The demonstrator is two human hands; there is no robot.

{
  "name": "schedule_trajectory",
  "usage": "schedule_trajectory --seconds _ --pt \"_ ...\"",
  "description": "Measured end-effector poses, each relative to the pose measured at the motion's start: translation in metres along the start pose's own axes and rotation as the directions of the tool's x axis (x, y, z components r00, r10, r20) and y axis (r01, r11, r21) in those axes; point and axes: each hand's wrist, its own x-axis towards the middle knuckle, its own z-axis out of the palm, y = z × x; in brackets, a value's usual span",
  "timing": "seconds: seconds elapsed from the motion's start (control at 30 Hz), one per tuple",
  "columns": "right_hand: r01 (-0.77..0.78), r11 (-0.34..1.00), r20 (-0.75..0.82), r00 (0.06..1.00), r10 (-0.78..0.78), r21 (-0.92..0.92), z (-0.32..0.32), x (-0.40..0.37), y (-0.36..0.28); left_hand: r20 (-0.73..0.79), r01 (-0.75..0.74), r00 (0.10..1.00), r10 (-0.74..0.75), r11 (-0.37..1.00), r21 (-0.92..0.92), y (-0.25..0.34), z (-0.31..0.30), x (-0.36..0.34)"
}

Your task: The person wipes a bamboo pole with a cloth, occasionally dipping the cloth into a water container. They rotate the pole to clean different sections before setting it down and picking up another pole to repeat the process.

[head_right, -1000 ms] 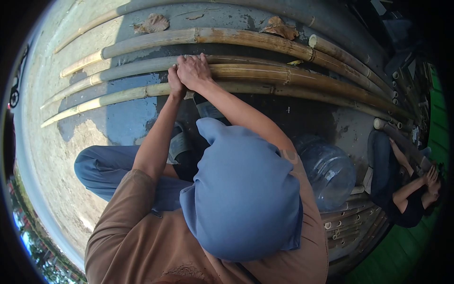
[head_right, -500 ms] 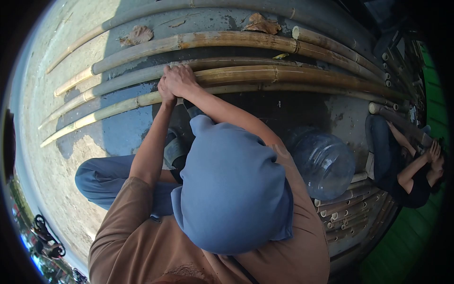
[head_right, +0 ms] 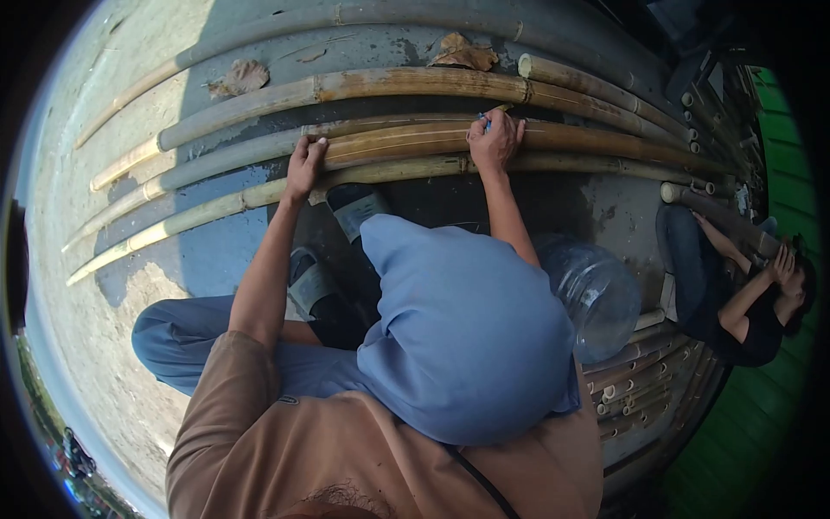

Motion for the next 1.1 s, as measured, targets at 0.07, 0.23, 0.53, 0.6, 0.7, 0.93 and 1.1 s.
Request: schedule_trajectory --seconds 0.07,0.23,0.53,0.6,0.7,0.93,1.1 --pt "-0.059 0.996 -0.010 0.998 0.059 -0.060 -0.011 0.003 -0.025 -0.022 0.099 0.995 -0.100 0.992 -0.072 -0.009 0.001 0.006" --pt "0.209 0.943 0.220 0.938 -0.269 0.259 0.009 -0.031 -0.167 0.247 0.561 0.811 -0.530 0.824 -0.074 0.025 -0.004 0.013" --pt "0.150 0.988 0.007 0.989 -0.150 -0.037 -0.015 -0.005 -0.021 0.300 0.522 0.836 -0.459 0.834 -0.178 0.020 -0.003 0.012" --pt "0.200 0.979 -0.013 0.980 -0.200 -0.031 -0.014 0.001 0.002 0.328 0.498 0.846 -0.421 0.844 -0.202 0.011 -0.006 0.010" --pt "0.115 0.993 0.060 0.992 -0.115 0.010 0.006 -0.006 -0.058 0.279 0.500 0.860 -0.428 0.818 -0.286 0.012 -0.003 0.006" --pt "0.468 0.808 0.437 0.681 -0.588 0.358 0.053 -0.038 -0.290 -0.042 0.112 0.990 -0.137 0.921 -0.374 -0.010 0.018 -0.004" --pt "0.139 0.968 0.720 0.648 -0.248 0.208 0.019 0.001 -0.249 -0.151 0.364 0.901 -0.406 0.898 -0.246 -0.031 0.014 0.015"
